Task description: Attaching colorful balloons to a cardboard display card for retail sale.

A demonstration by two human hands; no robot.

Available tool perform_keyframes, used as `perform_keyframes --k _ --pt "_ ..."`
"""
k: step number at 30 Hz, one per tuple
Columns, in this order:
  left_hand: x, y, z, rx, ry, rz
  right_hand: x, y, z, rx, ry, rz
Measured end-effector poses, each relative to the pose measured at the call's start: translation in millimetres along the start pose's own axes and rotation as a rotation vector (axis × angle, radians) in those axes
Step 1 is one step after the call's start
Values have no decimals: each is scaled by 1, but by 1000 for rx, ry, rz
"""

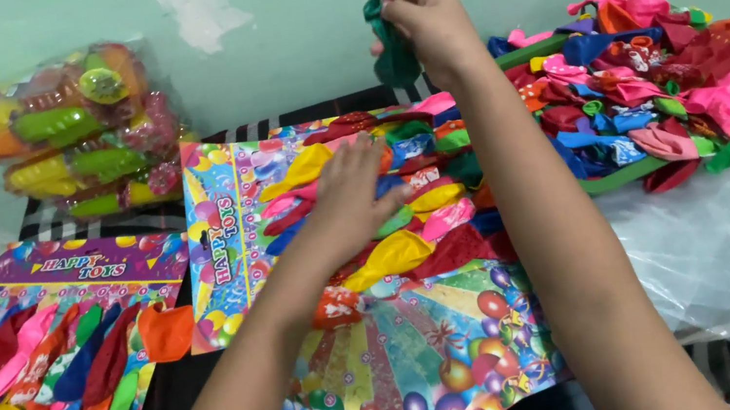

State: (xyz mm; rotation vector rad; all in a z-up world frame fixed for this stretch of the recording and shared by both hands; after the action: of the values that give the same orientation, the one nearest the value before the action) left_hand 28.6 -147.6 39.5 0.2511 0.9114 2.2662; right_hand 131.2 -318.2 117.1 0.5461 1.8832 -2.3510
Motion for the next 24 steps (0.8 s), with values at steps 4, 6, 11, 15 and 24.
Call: perform_keyframes --k 4,6,11,15,24 --pt "23 -61 69 130 309 -56 19 3 -69 65 -202 -57" --pt "23 -129 92 288 462 50 34 -6 -98 135 -228 56" --pt "46 -129 88 694 497 21 43 25 -160 348 -399 110" --pt "44 -164 78 612 522 105 51 33 -182 441 -448 202" --pt "50 -162 91 866 567 100 75 0 -183 425 -453 345"
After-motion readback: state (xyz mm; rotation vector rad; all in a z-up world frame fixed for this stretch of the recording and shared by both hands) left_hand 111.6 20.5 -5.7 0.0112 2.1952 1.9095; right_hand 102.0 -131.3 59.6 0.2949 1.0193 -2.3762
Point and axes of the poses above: each hand's wrist, its own x-axis away from the middle knuckle, its own z-axis out of the back of the hand, y = z × x, the point moved 8 cm from there along -x, towards the middle knuckle, and after that the axes turned 15 degrees about x, right-handed, at the moved point
